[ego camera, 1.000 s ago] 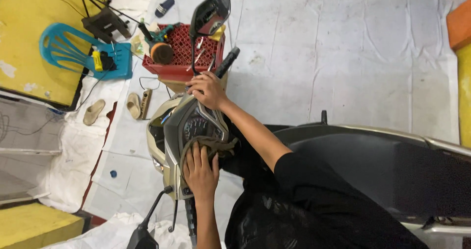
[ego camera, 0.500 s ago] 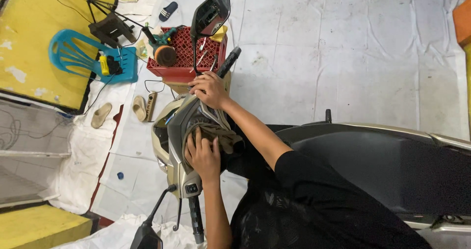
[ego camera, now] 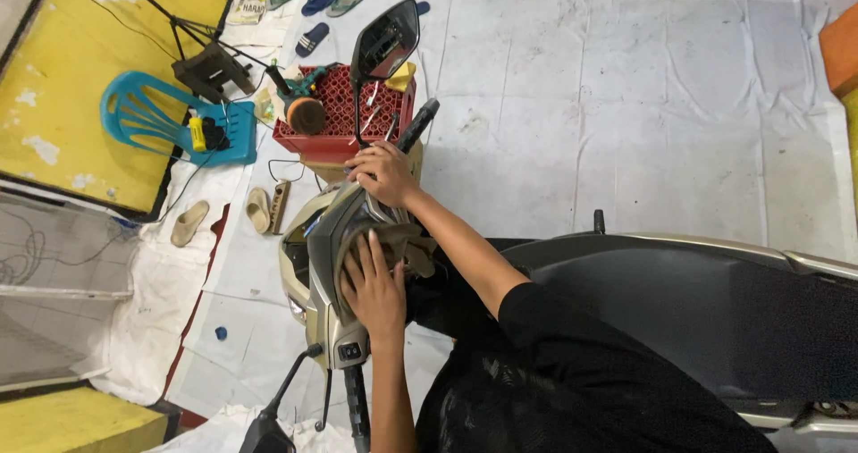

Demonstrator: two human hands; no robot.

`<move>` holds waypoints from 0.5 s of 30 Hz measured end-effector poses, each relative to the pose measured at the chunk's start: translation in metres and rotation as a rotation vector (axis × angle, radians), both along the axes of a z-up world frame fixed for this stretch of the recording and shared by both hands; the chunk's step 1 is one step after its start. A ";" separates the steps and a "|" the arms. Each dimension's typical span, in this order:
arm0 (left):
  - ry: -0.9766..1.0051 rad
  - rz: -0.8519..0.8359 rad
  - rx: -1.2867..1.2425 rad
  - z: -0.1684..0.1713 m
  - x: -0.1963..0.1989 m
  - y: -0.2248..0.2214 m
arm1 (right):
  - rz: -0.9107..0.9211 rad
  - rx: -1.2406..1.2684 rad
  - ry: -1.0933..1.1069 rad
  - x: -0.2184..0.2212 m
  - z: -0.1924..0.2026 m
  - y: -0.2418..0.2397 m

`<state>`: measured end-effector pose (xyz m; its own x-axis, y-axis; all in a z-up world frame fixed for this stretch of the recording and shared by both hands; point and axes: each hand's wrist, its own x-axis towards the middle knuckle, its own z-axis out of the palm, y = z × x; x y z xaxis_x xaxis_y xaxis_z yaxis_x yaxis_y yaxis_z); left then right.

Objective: The person wipes the dashboard and handlebar area of a scooter using a cloth. The camera angle is unstable, frequently obscuring the hands and the scooter's front section.

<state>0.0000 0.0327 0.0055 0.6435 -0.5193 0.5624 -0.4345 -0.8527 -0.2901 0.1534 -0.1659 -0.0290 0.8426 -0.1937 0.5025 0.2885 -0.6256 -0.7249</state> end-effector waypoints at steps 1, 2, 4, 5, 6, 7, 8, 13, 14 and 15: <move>-0.005 -0.002 -0.001 -0.005 -0.007 0.005 | -0.002 -0.001 -0.005 0.000 0.000 0.000; 0.023 -0.020 -0.069 -0.009 -0.014 0.009 | 0.003 0.005 -0.011 0.000 0.000 0.001; 0.046 -0.042 -0.138 -0.010 -0.028 0.015 | 0.005 0.009 -0.022 -0.006 0.014 0.001; 0.127 -0.069 -0.185 -0.005 -0.035 0.018 | -0.011 0.010 -0.018 -0.012 0.026 0.004; 0.208 -0.095 -0.231 -0.001 -0.042 0.022 | -0.026 0.011 -0.015 -0.019 0.037 0.006; 0.210 -0.095 -0.228 -0.008 -0.025 0.024 | -0.026 0.014 -0.013 -0.007 0.022 0.003; 0.100 -0.140 -0.248 -0.015 -0.007 0.026 | -0.045 -0.044 -0.053 0.006 0.005 0.001; -0.081 -0.104 -0.234 -0.013 0.032 0.001 | -0.068 -0.124 -0.115 0.008 -0.011 -0.002; -0.077 -0.070 -0.197 -0.009 0.030 -0.009 | -0.046 -0.073 -0.104 0.008 -0.009 -0.003; -0.069 -0.039 -0.152 -0.005 0.028 -0.015 | -0.025 -0.015 -0.089 0.006 -0.009 -0.001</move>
